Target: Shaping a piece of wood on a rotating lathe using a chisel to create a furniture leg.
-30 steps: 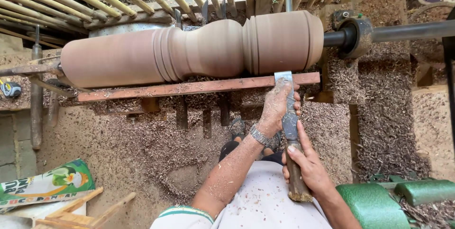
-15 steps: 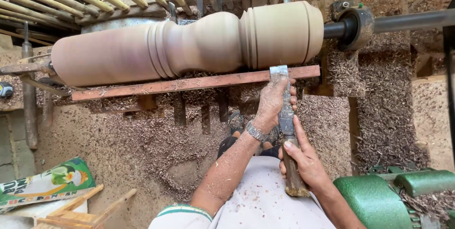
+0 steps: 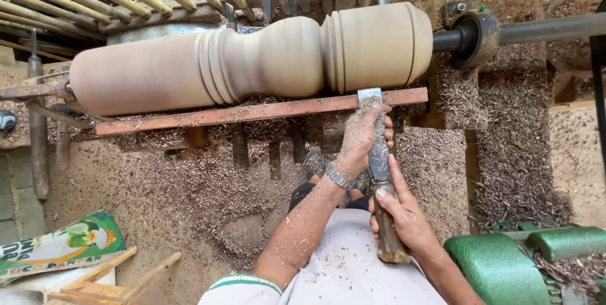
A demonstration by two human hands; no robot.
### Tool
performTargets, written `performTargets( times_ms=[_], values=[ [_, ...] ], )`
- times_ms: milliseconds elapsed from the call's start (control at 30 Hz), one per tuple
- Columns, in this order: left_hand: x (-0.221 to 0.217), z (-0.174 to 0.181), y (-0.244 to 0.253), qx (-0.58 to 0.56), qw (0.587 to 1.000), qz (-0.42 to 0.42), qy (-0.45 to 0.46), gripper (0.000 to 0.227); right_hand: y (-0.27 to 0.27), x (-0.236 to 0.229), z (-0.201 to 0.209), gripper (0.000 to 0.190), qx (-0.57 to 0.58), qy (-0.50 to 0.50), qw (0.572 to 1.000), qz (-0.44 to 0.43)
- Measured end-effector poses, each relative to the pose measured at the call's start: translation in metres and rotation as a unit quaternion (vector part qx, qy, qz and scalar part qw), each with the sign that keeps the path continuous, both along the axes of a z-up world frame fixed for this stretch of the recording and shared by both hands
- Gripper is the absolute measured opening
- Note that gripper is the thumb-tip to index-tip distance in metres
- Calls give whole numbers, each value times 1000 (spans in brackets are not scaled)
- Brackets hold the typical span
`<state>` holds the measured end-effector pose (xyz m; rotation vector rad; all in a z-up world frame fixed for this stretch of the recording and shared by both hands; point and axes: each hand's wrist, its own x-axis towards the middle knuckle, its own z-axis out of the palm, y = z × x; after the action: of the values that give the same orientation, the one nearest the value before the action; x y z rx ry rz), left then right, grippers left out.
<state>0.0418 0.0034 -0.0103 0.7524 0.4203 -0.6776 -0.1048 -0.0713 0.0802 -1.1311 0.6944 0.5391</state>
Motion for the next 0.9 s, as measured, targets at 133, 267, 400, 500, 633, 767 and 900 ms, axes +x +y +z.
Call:
performTargets(
  times_ms=[133, 267, 400, 500, 633, 767, 900],
  values=[
    [0, -1, 2, 3, 1000, -1, 9, 35, 1, 2, 1, 83, -5, 5, 1000, 4],
    [-1, 5, 4, 4, 1000, 4, 10, 33, 3, 4, 4, 84, -7, 8, 1000, 11],
    [-1, 9, 8, 0, 1000, 9, 5, 33, 5, 4, 5, 86, -3, 6, 1000, 15],
    [0, 11, 9, 16, 1000, 6, -4, 30, 7, 5, 8, 88, -5, 12, 1000, 17],
    [1, 8, 11, 22, 1000, 8, 3, 31, 11, 8, 12, 87, -9, 19, 1000, 19],
    [1, 10, 15, 20, 1000, 3, -7, 32, 13, 9, 10, 87, -7, 21, 1000, 15],
    [3, 9, 15, 5, 1000, 2, 8, 33, 14, 9, 11, 86, -9, 17, 1000, 17]
  ],
)
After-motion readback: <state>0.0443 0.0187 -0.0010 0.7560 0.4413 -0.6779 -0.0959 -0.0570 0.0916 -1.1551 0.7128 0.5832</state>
